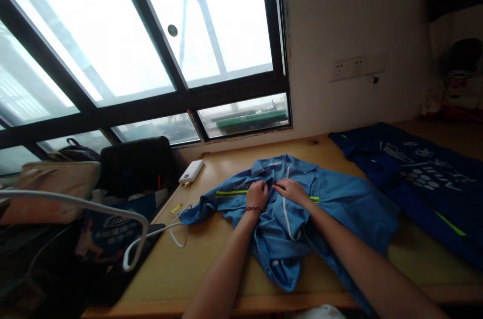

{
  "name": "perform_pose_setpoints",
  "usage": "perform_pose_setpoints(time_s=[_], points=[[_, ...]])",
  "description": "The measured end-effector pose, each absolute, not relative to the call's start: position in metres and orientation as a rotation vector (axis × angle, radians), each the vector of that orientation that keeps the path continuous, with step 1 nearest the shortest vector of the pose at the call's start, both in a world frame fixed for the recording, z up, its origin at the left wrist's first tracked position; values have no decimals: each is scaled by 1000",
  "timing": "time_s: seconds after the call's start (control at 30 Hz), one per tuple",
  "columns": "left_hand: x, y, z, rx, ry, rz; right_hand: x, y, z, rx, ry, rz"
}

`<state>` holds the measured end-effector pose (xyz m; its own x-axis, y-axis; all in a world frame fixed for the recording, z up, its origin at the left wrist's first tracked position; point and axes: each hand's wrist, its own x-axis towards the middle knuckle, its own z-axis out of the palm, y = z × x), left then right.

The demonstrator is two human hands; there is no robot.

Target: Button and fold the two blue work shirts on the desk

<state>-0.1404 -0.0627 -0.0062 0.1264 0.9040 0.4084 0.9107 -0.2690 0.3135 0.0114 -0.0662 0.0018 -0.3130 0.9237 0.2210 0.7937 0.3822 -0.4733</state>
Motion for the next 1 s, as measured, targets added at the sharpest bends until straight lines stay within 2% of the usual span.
perform_pose_setpoints(time_s=[0.1,0.2,0.4,0.57,0.73,0.9,1.0], points=[[-141,-63,-6,-2329,-1847,-972,17,-67,-2,-1402,-2196,484],[-141,-64,-4,-2272,-1819,-1048,18,-67,1,-1497,-2139,446],[-142,-67,-2,-2145,-1870,-921,19,-71,10,-1949,-1888,242],[-142,-66,-4,-2147,-1932,-880,35,-71,14,-2147,-1728,179],[-142,-64,-7,-2170,-1919,-869,55,-59,10,-1964,-1641,416],[-142,-68,0,-2212,-1910,-882,63,-45,9,-1799,-1541,357],[-134,-78,10,-2344,-1761,-1037,62,-42,8,-1605,-1372,384]])
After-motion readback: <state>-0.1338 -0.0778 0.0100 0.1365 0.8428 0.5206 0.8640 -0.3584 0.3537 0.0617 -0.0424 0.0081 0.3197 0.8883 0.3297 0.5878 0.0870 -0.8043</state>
